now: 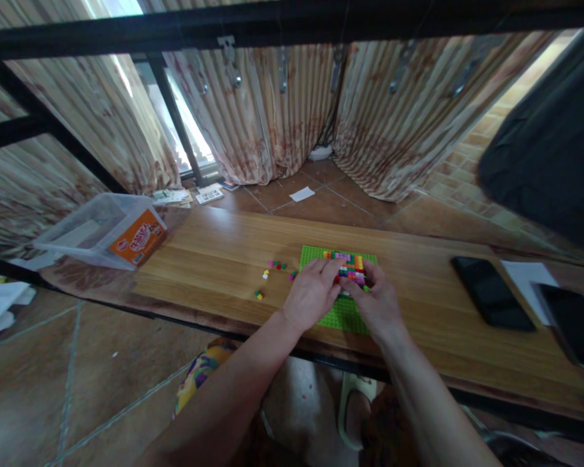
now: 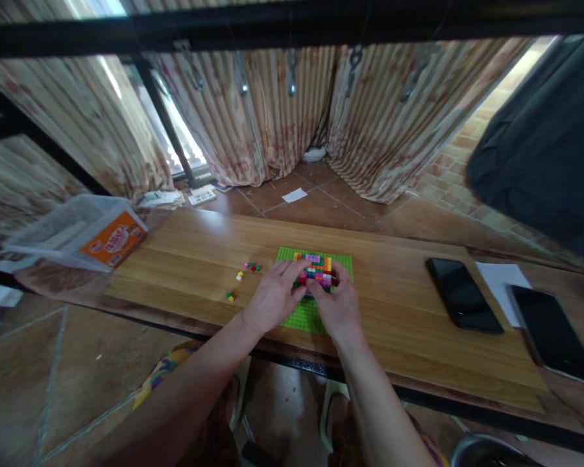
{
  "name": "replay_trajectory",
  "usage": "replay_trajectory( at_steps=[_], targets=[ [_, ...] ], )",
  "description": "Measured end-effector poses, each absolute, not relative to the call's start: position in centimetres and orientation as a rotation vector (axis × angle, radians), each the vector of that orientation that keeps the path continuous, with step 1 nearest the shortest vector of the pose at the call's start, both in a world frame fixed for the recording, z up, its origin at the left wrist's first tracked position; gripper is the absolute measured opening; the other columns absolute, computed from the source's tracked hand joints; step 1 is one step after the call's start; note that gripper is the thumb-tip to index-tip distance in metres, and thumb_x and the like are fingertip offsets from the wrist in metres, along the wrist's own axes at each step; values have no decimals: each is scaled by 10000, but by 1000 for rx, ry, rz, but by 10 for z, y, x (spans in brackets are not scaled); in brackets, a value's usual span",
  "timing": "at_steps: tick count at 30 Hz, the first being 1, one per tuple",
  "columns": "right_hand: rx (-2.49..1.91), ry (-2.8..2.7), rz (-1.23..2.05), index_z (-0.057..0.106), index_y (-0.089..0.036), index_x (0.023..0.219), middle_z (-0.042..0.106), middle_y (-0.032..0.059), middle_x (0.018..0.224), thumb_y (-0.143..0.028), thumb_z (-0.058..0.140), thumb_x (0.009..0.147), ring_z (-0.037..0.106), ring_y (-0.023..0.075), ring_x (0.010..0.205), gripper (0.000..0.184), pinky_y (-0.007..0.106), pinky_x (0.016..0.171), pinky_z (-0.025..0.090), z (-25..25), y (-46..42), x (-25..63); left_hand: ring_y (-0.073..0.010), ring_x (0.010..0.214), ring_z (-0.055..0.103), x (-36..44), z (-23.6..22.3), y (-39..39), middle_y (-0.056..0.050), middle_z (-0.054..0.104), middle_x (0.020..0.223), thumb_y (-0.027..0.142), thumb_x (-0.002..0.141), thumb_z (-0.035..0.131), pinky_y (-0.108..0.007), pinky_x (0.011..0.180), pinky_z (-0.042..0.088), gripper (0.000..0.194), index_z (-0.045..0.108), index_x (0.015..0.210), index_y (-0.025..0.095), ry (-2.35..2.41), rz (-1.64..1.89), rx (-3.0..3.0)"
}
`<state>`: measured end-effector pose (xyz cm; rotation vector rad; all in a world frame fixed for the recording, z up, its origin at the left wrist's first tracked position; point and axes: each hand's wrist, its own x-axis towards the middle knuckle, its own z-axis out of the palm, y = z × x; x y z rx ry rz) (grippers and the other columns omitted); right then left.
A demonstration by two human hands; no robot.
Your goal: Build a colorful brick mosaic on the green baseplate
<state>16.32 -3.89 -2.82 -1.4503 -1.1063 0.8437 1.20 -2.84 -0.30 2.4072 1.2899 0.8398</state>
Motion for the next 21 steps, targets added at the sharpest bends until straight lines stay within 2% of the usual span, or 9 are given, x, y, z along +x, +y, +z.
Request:
replay_trajectory(
  at_steps=[7,11,17,21],
  targets=[
    [-1419,-1123,824,609,-182,1233,717,124,1125,-481,771,702,678,267,960,629,485,916,532,-34,-39,161,-249,1140,605,11,-4,-29,-95,654,1204,146,906,601,-429,1021,520,433,523,1330,195,1287,879,2389],
    [-1389,-1087,859,649,-198,1186,726,104,1116,-536,768,718,678,257,980,589,481,939,522,-32,-41,162,-236,1119,616,1,2,-29,-76,668,1171,116,867,620,-413,998,526,462,539,1312,212,1235,940,2336],
    [-1345,-682,924,682,-217,1066,723,24,947,-532,833,641,687,184,868,550,336,802,557,-25,-37,177,-172,910,654,-39,8,-12,-57,701,1001,10,808,533,-333,894,547,433,603,1205,168,1460,1084,2118],
    [-1343,-626,910,703,-216,999,708,-5,893,-491,847,617,666,144,805,493,279,744,538,-22,-35,183,-200,934,677,-68,6,4,-104,726,1035,0,806,516,-356,891,544,364,653,1119,129,1783,883,1984]
  ],
)
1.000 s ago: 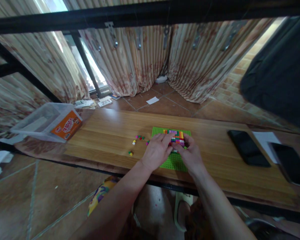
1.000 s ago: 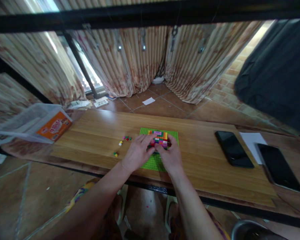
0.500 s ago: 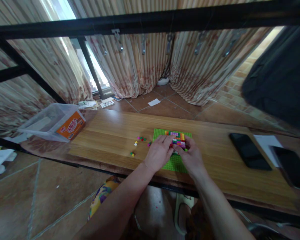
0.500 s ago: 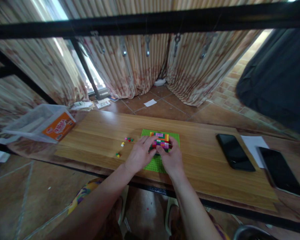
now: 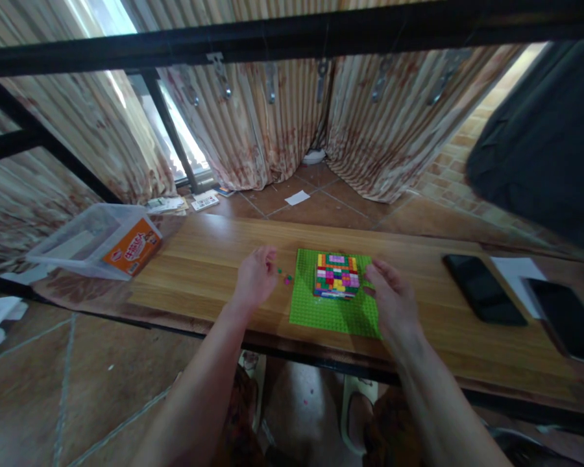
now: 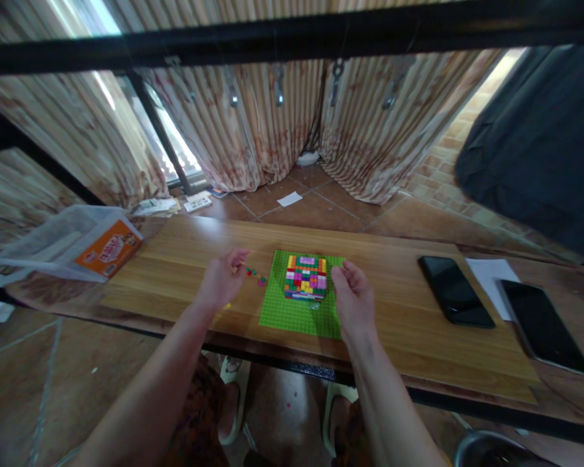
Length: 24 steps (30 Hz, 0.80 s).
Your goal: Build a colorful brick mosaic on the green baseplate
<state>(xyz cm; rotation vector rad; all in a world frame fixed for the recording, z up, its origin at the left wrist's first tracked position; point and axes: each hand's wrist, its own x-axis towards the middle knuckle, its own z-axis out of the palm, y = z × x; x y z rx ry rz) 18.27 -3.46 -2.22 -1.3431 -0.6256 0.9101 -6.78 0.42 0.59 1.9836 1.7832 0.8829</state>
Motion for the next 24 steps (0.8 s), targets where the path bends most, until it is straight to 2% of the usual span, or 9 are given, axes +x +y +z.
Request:
replay_trajectory(
  at_steps=[8,12,16,20,24],
  targets=[
    [-1352,-627,924,734,-213,939,726,-3,851,-470,850,601,671,145,767,440,272,708,540,-21,-36,176,-210,929,696,-96,7,10,-101,760,1037,135,866,600,-332,892,525,173,738,968,155,1826,529,2003],
    [-1360,-692,925,744,-208,949,746,18,882,-476,831,635,688,165,761,422,316,735,565,-26,-35,179,-196,868,686,-109,11,8,-76,765,940,90,811,591,-305,845,504,202,756,905,160,1895,411,1985],
    [-1420,-785,891,748,-198,1012,767,53,976,-476,784,696,716,194,829,422,360,801,580,-30,-36,180,-201,812,680,-116,12,5,-60,752,829,195,812,634,-289,765,485,139,763,853,166,1976,293,1958],
    [-1478,-896,823,752,-192,1057,772,81,1040,-491,729,752,728,233,901,428,408,853,580,-32,-36,179,-227,875,700,-106,9,2,-71,763,862,316,848,629,-292,758,485,194,779,885,197,1984,180,1976],
    [-1480,-930,791,755,-186,1057,776,87,1025,-505,735,746,727,242,876,446,427,834,580,-31,-36,178,-244,946,705,-91,7,1,-87,768,895,248,858,587,-306,807,497,200,774,923,216,2039,124,2028]
  ],
)
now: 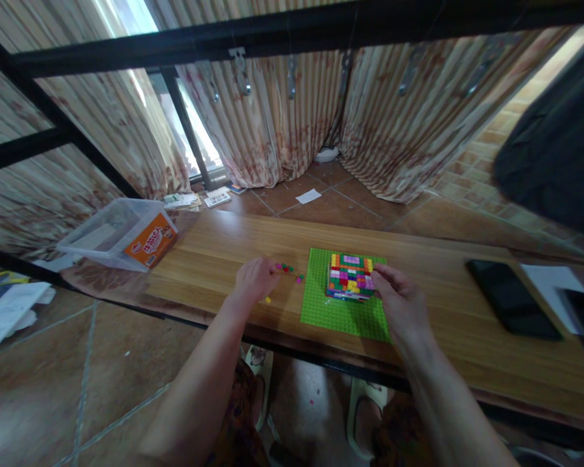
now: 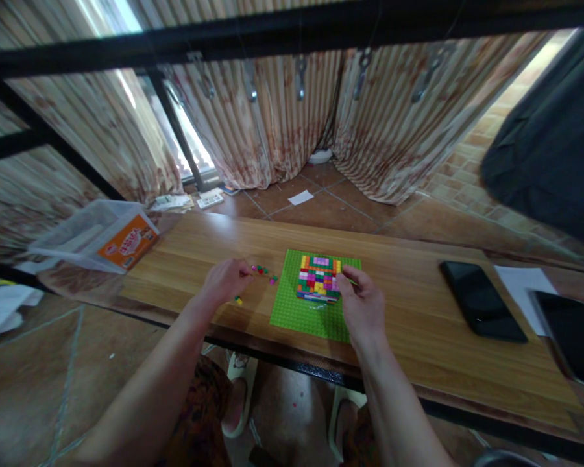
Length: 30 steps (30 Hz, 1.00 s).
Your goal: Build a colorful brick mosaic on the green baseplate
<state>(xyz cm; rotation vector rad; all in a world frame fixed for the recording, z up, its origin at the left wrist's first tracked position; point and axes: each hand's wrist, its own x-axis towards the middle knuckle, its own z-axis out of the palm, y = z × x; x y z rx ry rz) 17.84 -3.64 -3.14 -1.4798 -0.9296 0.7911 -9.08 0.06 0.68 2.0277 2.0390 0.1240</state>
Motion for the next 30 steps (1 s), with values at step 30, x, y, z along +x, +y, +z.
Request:
replay_trajectory(
  at_steps=[30],
  targets=[
    [-1124,-1577,511,797,-330,947,730,37,1058,-326,744,862,703,214,969,100,393,898,582,6,-77,164,-72,588,526,5,19,-39,12,627,662,557,642,839,-234,610,414,463,686,744,133,859,921,957]
  ],
)
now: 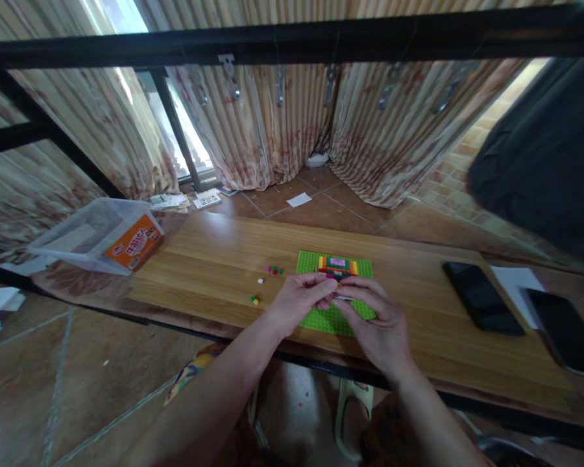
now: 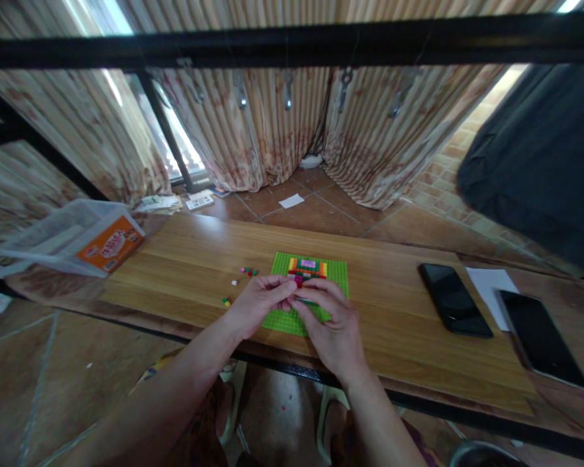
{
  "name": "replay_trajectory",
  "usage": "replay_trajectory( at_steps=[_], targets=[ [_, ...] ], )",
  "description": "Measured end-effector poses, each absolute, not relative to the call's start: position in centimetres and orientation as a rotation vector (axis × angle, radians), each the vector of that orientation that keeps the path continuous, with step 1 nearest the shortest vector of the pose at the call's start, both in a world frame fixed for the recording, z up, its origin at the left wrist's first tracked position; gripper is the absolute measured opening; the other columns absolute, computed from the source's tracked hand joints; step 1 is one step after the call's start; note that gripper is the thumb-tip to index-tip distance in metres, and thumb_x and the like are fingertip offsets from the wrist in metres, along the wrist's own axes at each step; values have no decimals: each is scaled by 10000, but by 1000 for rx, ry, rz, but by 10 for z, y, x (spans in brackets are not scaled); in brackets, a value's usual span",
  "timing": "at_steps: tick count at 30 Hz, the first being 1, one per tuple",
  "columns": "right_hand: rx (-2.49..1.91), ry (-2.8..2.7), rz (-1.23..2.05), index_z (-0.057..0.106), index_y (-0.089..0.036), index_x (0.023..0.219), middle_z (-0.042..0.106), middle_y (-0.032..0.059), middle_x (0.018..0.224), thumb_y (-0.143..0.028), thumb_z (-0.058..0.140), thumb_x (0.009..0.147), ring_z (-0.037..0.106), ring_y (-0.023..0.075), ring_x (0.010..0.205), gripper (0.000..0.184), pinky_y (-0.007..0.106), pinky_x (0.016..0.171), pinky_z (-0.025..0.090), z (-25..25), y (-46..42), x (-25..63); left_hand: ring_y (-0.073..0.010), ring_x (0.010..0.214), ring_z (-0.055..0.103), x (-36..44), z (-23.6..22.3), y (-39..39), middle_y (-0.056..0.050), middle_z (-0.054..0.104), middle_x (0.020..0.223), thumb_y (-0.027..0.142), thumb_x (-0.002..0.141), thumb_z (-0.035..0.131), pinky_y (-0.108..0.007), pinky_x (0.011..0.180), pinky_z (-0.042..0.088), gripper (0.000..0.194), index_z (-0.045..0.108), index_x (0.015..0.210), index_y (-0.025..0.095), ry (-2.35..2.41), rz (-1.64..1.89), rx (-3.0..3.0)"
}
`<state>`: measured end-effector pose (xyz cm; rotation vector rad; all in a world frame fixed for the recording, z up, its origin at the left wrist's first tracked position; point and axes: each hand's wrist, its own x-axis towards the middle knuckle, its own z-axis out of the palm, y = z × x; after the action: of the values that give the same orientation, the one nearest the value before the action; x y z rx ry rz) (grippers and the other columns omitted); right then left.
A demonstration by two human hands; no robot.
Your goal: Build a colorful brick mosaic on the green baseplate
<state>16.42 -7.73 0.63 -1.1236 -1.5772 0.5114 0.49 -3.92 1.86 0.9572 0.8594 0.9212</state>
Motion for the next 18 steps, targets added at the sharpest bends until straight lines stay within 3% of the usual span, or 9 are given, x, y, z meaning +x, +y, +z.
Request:
replay_trajectory(
  at_steps=[9,12,15,18],
  targets=[
    [-1151,-1614,447,787,-309,957,732,41,1052,-320,698,900,709,210,949,107,374,880,576,4,-78,167,-71,566,483,12,17,-45,15,589,621,575,648,824,-235,575,359,474,632,662,141,878,900,952],
    [-1166,-1631,458,783,-299,939,726,43,1045,-325,685,905,703,210,949,107,374,874,569,4,-77,170,-74,553,471,11,16,-43,17,584,619,555,729,764,-236,569,364,432,633,663,148,890,902,1036],
    [-1241,-1581,428,783,-294,914,715,43,1044,-359,684,902,685,215,969,119,388,893,550,1,-71,178,-97,573,506,5,15,-40,11,604,633,453,868,643,-249,595,402,328,668,718,162,1010,966,1271],
    [-1336,-1459,404,787,-285,877,702,44,1042,-401,711,875,667,222,976,139,400,901,530,-4,-66,189,-138,701,603,-1,11,-38,-13,686,764,269,893,618,-276,691,464,136,716,859,181,1195,1077,1613]
  ],
)
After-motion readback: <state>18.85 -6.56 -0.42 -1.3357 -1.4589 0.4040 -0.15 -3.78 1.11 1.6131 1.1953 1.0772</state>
